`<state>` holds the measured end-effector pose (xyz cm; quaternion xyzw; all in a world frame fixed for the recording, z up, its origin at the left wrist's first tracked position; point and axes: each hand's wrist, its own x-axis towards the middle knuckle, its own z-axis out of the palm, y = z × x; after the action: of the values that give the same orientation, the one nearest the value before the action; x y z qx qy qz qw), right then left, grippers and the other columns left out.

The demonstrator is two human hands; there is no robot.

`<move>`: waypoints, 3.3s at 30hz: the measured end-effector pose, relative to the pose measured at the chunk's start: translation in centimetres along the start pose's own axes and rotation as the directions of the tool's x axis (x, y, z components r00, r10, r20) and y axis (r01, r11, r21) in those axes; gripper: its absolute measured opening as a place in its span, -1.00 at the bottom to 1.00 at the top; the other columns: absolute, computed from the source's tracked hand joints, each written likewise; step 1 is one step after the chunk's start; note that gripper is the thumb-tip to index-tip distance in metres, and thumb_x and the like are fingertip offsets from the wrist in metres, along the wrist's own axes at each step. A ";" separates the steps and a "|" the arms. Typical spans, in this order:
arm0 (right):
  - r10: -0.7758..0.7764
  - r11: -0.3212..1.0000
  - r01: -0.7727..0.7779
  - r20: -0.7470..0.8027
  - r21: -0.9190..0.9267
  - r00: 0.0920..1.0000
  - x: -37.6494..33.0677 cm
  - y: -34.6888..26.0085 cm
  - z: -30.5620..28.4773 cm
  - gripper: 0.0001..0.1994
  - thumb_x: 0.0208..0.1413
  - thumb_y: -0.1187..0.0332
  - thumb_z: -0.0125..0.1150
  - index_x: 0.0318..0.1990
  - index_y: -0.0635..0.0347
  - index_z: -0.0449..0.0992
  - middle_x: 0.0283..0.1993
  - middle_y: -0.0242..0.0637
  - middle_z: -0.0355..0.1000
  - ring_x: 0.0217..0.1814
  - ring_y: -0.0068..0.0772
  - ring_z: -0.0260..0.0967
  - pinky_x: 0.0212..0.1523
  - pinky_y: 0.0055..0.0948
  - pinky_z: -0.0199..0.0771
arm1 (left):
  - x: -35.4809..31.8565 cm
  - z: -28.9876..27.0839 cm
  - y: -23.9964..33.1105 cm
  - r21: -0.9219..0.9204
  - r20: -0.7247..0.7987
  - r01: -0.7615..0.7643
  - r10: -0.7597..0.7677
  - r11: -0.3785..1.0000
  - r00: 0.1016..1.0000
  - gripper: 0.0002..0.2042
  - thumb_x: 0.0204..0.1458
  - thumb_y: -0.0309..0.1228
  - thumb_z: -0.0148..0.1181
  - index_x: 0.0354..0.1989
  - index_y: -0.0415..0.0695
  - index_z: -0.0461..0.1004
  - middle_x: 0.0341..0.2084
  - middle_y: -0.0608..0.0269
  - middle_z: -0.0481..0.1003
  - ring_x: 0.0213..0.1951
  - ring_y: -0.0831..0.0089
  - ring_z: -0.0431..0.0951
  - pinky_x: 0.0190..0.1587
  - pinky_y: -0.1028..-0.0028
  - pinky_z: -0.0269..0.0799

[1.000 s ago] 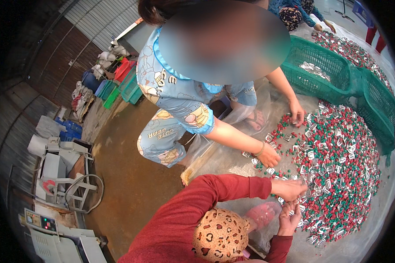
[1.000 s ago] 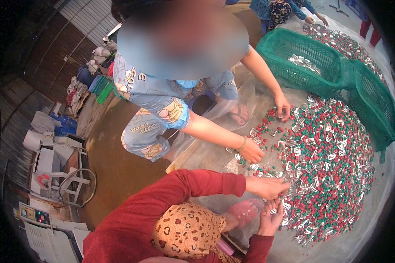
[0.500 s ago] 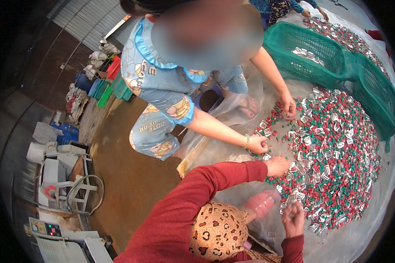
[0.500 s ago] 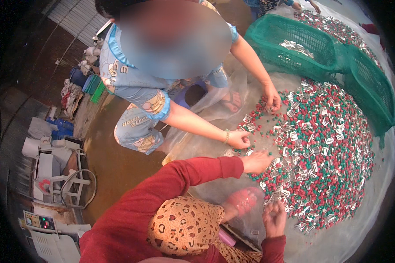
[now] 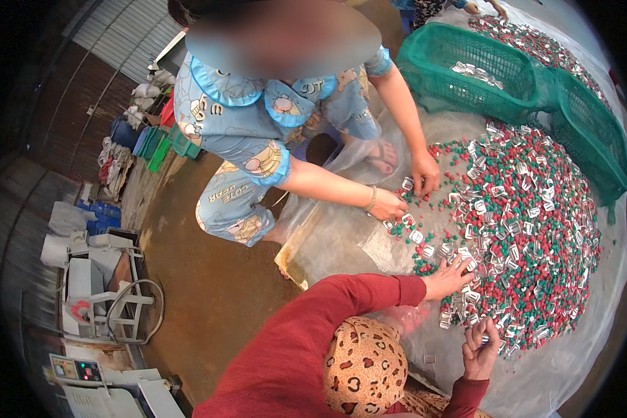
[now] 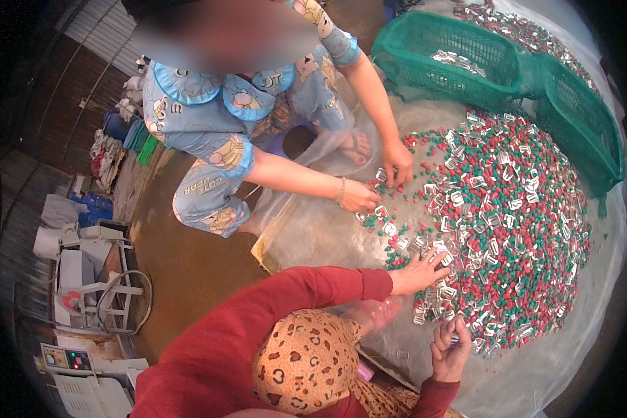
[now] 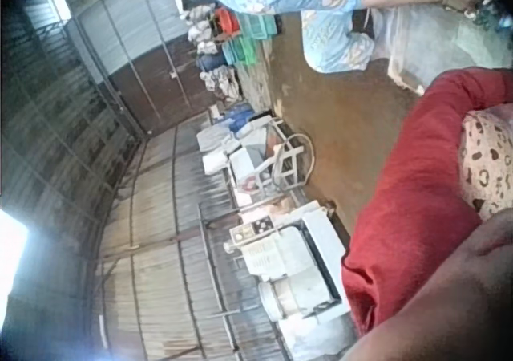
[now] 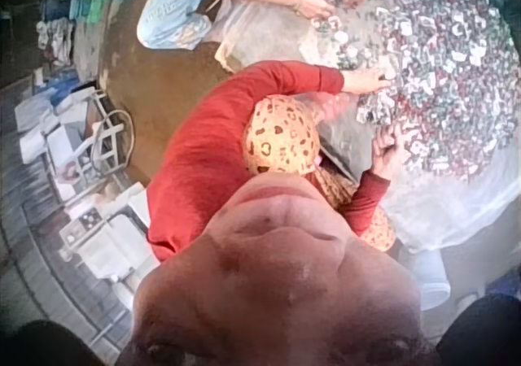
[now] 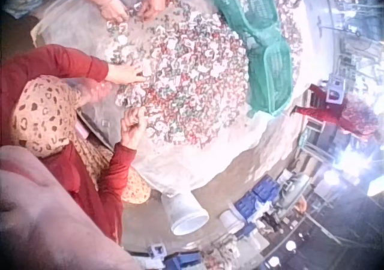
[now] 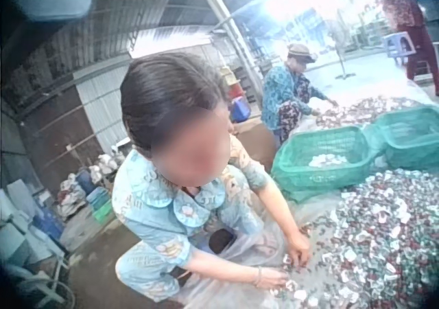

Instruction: The person sits on a low stool and sorts a large pile of red and green bottle caps from a plastic sheet into a green basket. They pick up caps by hand and place them into the basket, working alongside other people who are also sorting caps.

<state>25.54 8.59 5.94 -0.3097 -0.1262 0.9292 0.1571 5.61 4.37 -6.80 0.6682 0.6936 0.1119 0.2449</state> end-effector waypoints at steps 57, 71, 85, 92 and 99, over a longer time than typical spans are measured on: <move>-0.100 0.965 0.036 -0.238 -0.258 0.966 1.1 4.4 -1.6 -0.88 0.14 0.43 0.00 -0.21 0.19 0.43 -0.53 -0.48 0.27 -0.61 -0.78 0.08 -0.70 -0.77 -0.02 | 0.9 -5.3 -9.7 -0.198 -0.328 0.121 -0.182 0.973 0.927 -0.79 -0.23 -0.48 0.28 -0.36 -0.16 0.46 -0.36 0.09 0.42 -0.20 0.12 0.42 -0.19 0.20 0.36; -0.521 -0.272 -0.220 -0.049 -0.937 0.852 -3.7 -2.1 -4.7 -0.74 0.04 0.42 0.10 -0.07 0.10 0.44 -0.48 -0.11 0.42 -0.48 -0.19 0.38 -0.41 -0.33 0.35 | 0.7 -2.0 -1.0 -0.013 -0.194 -0.585 0.572 0.811 0.797 -0.78 -0.11 -0.42 0.20 -0.23 -0.11 0.47 -0.27 0.28 0.44 -0.14 0.30 0.38 -0.06 0.36 0.35; -0.657 0.021 0.651 0.481 -0.758 0.581 10.6 10.2 13.4 -0.89 -0.02 0.53 0.16 -0.30 0.29 0.41 -0.38 -0.20 0.27 -0.36 -0.27 0.29 -0.35 -0.39 0.31 | 9.0 -16.0 -6.2 -0.091 -0.874 -0.147 -0.008 0.985 0.487 -0.77 -0.15 -0.57 0.05 -0.27 -0.16 0.51 -0.37 0.05 0.43 -0.21 0.13 0.36 -0.09 0.27 0.28; -0.226 0.244 0.534 0.488 -0.810 0.843 6.2 12.0 12.7 -0.91 -0.02 0.56 0.11 -0.34 0.30 0.35 -0.41 -0.18 0.21 -0.39 -0.20 0.24 -0.36 -0.38 0.26 | 7.4 -17.4 -11.8 -0.606 -0.790 -0.204 -0.552 0.769 0.265 -0.77 -0.15 -0.58 0.02 -0.27 -0.23 0.50 -0.41 0.14 0.46 -0.37 0.33 0.49 -0.26 0.39 0.41; -0.290 0.023 0.540 0.511 -0.841 0.809 8.2 12.5 14.8 -0.92 0.03 0.51 0.08 -0.32 0.23 0.33 -0.37 -0.15 0.24 -0.37 -0.03 0.32 -0.41 -0.23 0.29 | 7.3 -16.0 -14.5 -0.464 0.056 -0.584 -0.680 -0.666 0.731 -0.66 -0.14 -0.67 0.02 -0.17 -0.01 0.42 -0.49 0.28 0.37 -0.45 0.51 0.37 -0.36 0.44 0.34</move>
<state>7.56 -1.87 8.85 -0.1905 -0.7853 0.5626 0.1744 -14.75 13.11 -1.46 -0.1970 0.2071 0.8574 0.4281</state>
